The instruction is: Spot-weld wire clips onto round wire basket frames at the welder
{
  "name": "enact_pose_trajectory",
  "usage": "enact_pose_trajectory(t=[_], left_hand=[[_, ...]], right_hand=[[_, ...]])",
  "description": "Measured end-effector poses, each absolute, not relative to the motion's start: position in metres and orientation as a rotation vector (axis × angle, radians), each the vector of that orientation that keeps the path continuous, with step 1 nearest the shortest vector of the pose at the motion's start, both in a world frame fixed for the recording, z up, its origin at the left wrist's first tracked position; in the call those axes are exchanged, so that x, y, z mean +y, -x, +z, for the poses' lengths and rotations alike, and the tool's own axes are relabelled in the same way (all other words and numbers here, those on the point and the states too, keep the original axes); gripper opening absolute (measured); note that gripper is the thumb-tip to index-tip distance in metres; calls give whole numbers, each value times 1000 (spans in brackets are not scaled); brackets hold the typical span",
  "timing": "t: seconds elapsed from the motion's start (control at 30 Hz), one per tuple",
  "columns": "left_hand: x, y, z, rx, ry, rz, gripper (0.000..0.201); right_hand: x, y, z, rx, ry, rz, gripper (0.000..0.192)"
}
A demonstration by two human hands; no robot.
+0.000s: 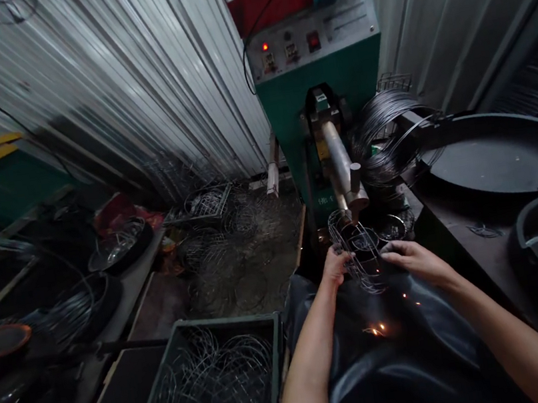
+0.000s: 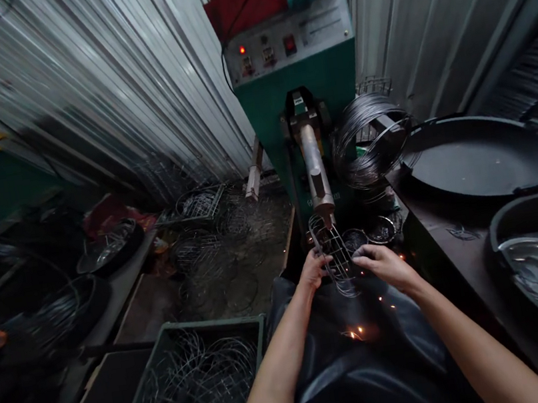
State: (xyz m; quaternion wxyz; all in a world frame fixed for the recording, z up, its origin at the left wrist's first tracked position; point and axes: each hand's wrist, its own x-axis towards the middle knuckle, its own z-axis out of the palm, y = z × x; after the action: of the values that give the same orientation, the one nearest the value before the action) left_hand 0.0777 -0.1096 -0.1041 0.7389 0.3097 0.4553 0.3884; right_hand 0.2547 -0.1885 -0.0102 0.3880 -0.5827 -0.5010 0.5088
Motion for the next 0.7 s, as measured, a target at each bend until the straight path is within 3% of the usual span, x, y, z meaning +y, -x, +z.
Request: enact_pose_trajectory(t=[0.33,0.7], left_hand=[[-101,-87,-87,1084,-526,783,23],[-106,-89,-90,1100,-445,753,25]], right_hand=[[-150,-243,4,-1346,1504,1063,34],[-161,-243,0,-1386,1516,1141,34]])
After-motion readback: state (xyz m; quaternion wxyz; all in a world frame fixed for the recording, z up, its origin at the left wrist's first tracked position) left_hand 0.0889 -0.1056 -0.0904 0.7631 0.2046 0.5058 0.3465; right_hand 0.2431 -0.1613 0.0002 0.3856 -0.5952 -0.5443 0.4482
